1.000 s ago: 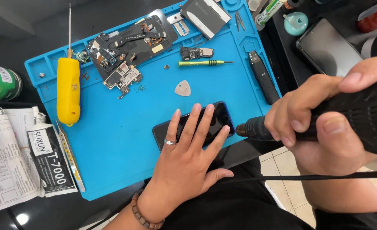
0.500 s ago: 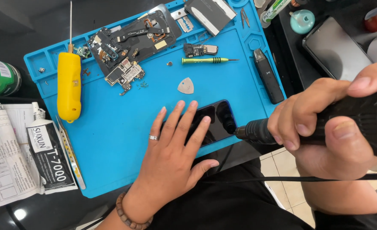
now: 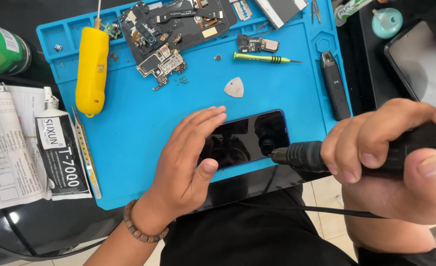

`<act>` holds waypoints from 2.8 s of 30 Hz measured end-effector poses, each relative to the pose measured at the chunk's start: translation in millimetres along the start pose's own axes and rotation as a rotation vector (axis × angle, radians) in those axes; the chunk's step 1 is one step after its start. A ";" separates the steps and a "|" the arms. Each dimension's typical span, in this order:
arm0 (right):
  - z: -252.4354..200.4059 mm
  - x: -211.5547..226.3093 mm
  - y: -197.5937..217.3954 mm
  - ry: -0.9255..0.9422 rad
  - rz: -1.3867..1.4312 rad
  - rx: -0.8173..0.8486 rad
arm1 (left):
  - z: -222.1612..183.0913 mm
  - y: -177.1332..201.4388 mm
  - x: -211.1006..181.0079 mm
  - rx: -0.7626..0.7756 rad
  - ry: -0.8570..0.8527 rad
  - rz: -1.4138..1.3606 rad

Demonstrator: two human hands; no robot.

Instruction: Disassembling a mobile phone to remove the motherboard and battery, followed by using a heat gun to loosen adhesive.

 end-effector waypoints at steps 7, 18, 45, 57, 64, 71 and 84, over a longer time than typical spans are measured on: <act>1.6 -1.7 -7.8 -0.016 0.006 0.015 | -0.9 2.0 0.6 -0.014 0.014 -0.031; 6.9 -0.3 -18.4 -0.027 -0.024 0.098 | -2.8 4.7 1.4 -0.029 0.007 -0.059; 17.6 -1.8 -58.8 -0.049 -0.009 0.202 | -7.4 9.4 3.7 -0.054 0.043 -0.185; 19.8 1.7 -82.7 -0.112 -0.016 0.155 | -10.1 15.0 2.8 -0.093 0.170 -0.356; 21.5 1.9 -91.1 -0.136 -0.022 0.140 | -10.2 17.2 1.7 -0.105 0.213 -0.386; 22.0 -1.2 -92.8 -0.118 -0.039 0.162 | -10.2 17.4 1.9 -0.109 0.211 -0.388; 29.1 -12.2 -85.2 -0.139 0.025 0.232 | -8.4 19.8 1.8 -0.105 0.210 -0.390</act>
Point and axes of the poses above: each hand's wrist, its own z-axis towards the middle knuckle, its own y-axis out of the back of the hand, x = y × z, the point moved 1 cm from there along z, towards the middle knuckle, and after that the axes turned 11 degrees about y, right-handed, at the moved point
